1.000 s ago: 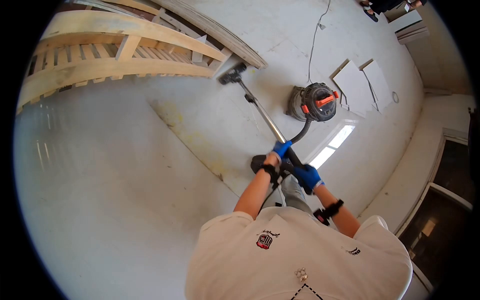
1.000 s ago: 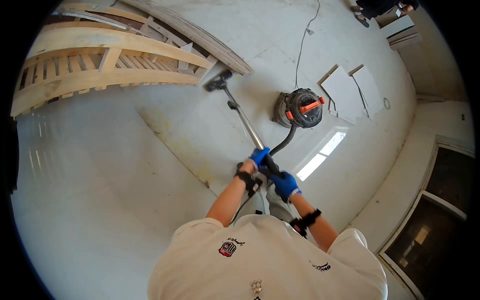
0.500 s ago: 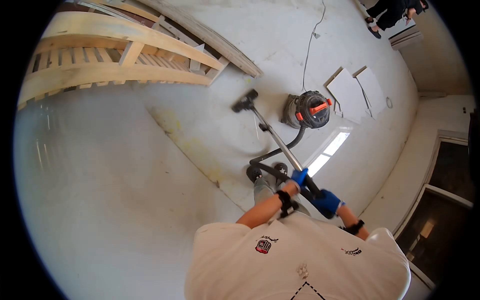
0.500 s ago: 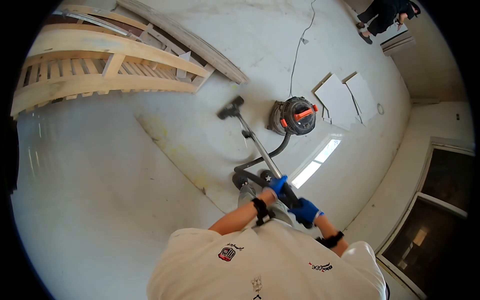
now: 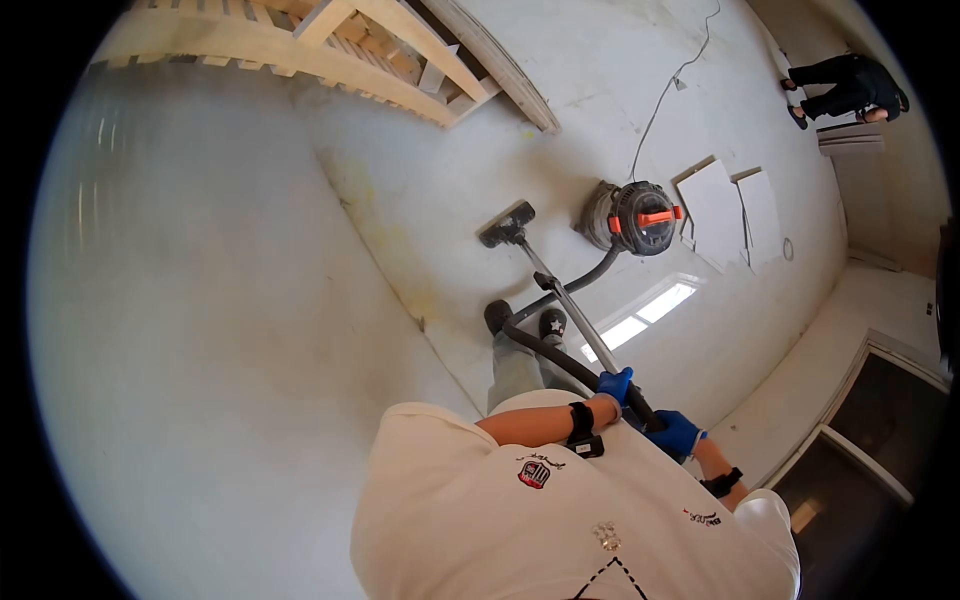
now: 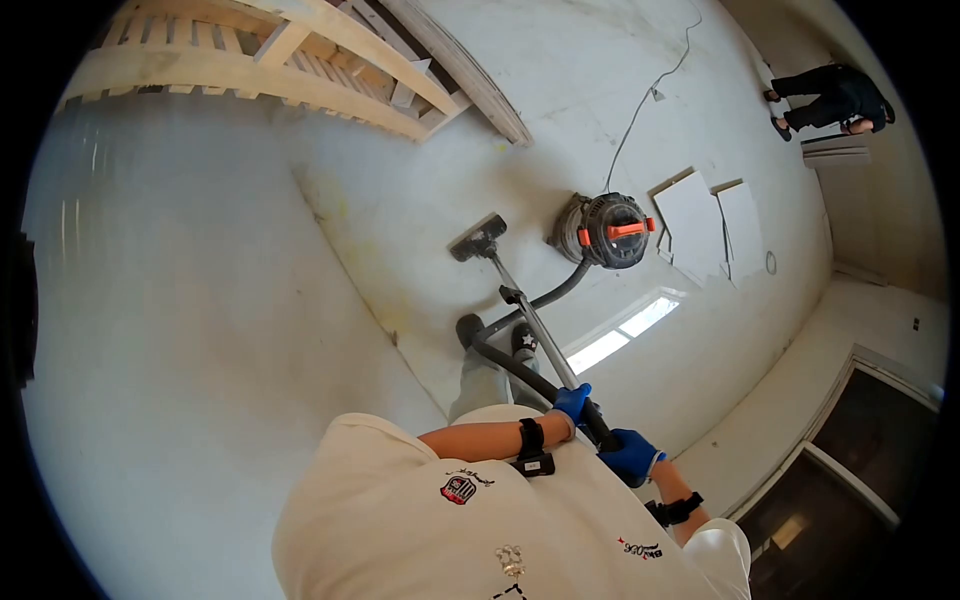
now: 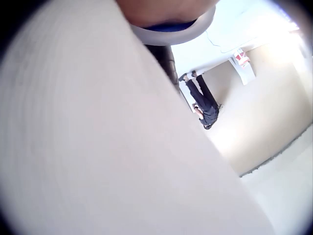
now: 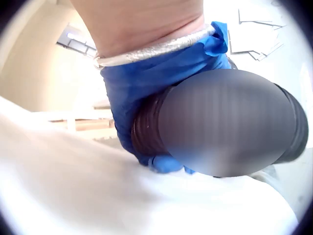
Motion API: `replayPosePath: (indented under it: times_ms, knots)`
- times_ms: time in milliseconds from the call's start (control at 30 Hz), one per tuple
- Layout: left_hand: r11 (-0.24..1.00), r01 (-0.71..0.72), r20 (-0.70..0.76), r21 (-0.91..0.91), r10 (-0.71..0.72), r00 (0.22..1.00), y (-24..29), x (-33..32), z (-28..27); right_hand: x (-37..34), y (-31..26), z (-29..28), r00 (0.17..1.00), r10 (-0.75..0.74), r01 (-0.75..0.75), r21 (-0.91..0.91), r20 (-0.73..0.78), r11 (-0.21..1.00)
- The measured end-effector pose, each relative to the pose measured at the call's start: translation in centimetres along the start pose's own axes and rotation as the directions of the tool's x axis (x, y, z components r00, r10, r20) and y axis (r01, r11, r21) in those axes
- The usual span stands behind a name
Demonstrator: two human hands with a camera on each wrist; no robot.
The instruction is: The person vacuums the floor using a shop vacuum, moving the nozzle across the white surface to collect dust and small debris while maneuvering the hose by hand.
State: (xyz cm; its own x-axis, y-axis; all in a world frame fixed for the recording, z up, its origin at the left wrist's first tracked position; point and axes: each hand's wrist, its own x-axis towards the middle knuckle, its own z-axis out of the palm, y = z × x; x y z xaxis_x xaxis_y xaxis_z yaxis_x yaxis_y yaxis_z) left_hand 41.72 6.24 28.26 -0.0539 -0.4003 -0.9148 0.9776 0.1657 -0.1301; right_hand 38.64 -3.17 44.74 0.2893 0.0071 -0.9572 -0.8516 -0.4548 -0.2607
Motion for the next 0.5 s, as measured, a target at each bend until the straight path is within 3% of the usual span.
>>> replayPosePath:
  times_ms: [100,167,233,300,333,367,400,433,467,500]
  knots:
    - [0.997,-0.026,-0.024,-0.078,0.024,0.999,-1.4,1.7,-0.2,0.2,0.8,1.2,0.999,0.008,-0.007,0.016,-0.049,1.0]
    - [0.988,-0.151,-0.079,-0.038,0.148,0.986,-2.1,2.8,-0.4,1.3,2.0,1.3,0.996,-0.029,0.024,-0.06,-0.084,0.998]
    - [0.975,-0.207,-0.056,-0.078,0.203,0.978,-0.8,4.0,-1.0,2.7,1.2,1.0,1.0,0.024,-0.024,0.144,0.001,0.989]
    - [0.935,-0.341,-0.08,-0.101,0.334,0.939,1.6,5.7,-2.3,6.2,1.2,1.3,0.999,-0.046,0.044,0.168,0.007,0.985]
    - [0.895,-0.447,-0.146,-0.008,0.441,0.886,1.1,12.5,-4.7,8.1,0.6,1.4,0.995,-0.102,0.099,0.153,0.01,0.983]
    - [0.883,-0.462,-0.089,-0.079,0.456,0.886,4.8,6.8,-4.0,10.0,-0.3,1.6,0.987,-0.157,0.153,0.137,0.017,0.979]
    - [0.859,-0.512,-0.055,0.012,0.512,0.857,7.0,7.2,-5.3,12.0,-1.4,1.7,0.982,-0.184,0.177,0.124,0.046,0.976]
    - [0.869,-0.491,-0.038,-0.065,0.489,0.871,8.5,9.9,-7.2,13.7,-2.8,1.9,0.974,-0.212,0.203,0.111,0.076,0.973]
    - [0.899,-0.428,-0.038,-0.097,0.426,0.904,11.2,7.6,-7.6,15.1,-4.4,2.2,0.968,-0.238,0.235,0.046,0.075,0.971]
    - [0.877,-0.478,-0.08,-0.047,0.473,0.877,13.1,8.3,-8.8,16.4,-5.9,2.5,0.961,-0.266,0.268,-0.015,0.074,0.963]
